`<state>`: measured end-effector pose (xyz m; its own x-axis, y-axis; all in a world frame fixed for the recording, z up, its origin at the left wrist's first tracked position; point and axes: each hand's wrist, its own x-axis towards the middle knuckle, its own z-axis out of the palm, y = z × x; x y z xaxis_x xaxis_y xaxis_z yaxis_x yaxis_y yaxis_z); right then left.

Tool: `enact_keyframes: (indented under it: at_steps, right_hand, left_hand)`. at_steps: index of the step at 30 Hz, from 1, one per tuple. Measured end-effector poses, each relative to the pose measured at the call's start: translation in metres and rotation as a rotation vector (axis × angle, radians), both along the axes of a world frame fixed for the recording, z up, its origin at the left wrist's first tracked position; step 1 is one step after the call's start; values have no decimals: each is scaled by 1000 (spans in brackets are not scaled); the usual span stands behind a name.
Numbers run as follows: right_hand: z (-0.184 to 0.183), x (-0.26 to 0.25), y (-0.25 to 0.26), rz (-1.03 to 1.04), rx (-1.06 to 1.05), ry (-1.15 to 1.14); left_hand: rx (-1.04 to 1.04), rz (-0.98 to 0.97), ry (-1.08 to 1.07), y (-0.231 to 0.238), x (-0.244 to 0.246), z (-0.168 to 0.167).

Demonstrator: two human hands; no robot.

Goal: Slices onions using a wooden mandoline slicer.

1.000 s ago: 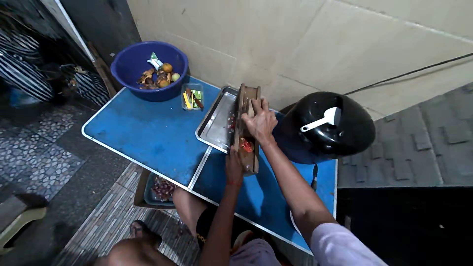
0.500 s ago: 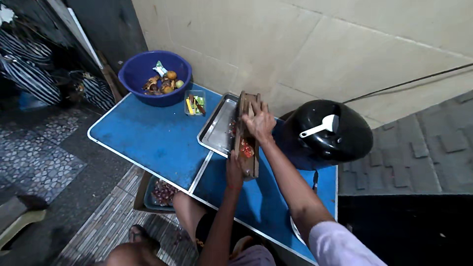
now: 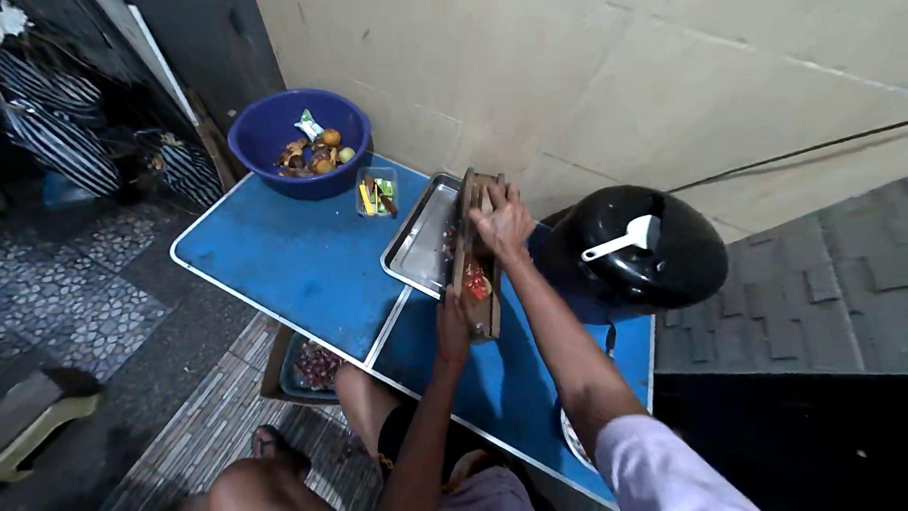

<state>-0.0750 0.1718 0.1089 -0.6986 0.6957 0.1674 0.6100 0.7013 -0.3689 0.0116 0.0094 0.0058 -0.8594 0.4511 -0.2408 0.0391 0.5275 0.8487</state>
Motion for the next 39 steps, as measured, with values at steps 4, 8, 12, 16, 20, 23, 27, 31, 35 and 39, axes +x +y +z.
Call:
enact_keyframes:
  at_steps: [4, 8, 12, 16, 20, 23, 27, 31, 35, 39]
  right_hand:
    - [14, -32, 17, -4, -27, -23]
    - [10, 16, -14, 102, -1, 39]
    - [1, 31, -26, 74, 19, 45]
    - [7, -22, 14, -5, -16, -25]
    - [13, -22, 14, 37, -6, -2]
    - [8, 13, -11, 88, -8, 34]
    - [3, 27, -21, 97, 25, 59]
    - [9, -25, 18, 6, -5, -21]
    - [14, -19, 9, 70, -20, -12]
    - [6, 37, -30, 142, 25, 60]
  left_hand:
    - [-12, 12, 22, -1, -3, 2]
    - [29, 40, 28, 2, -3, -5]
    - [-14, 18, 58, 4, -2, -6]
    - [59, 24, 3, 1, -2, 2]
    - [33, 35, 23, 2, -1, 0]
    - [31, 32, 33, 0, -1, -3]
    - [-4, 29, 42, 3, -2, -3]
    - [-21, 20, 41, 4, -2, -1]
    - [23, 44, -3, 2, 0, 0]
    - [20, 43, 6, 1, 0, -3]
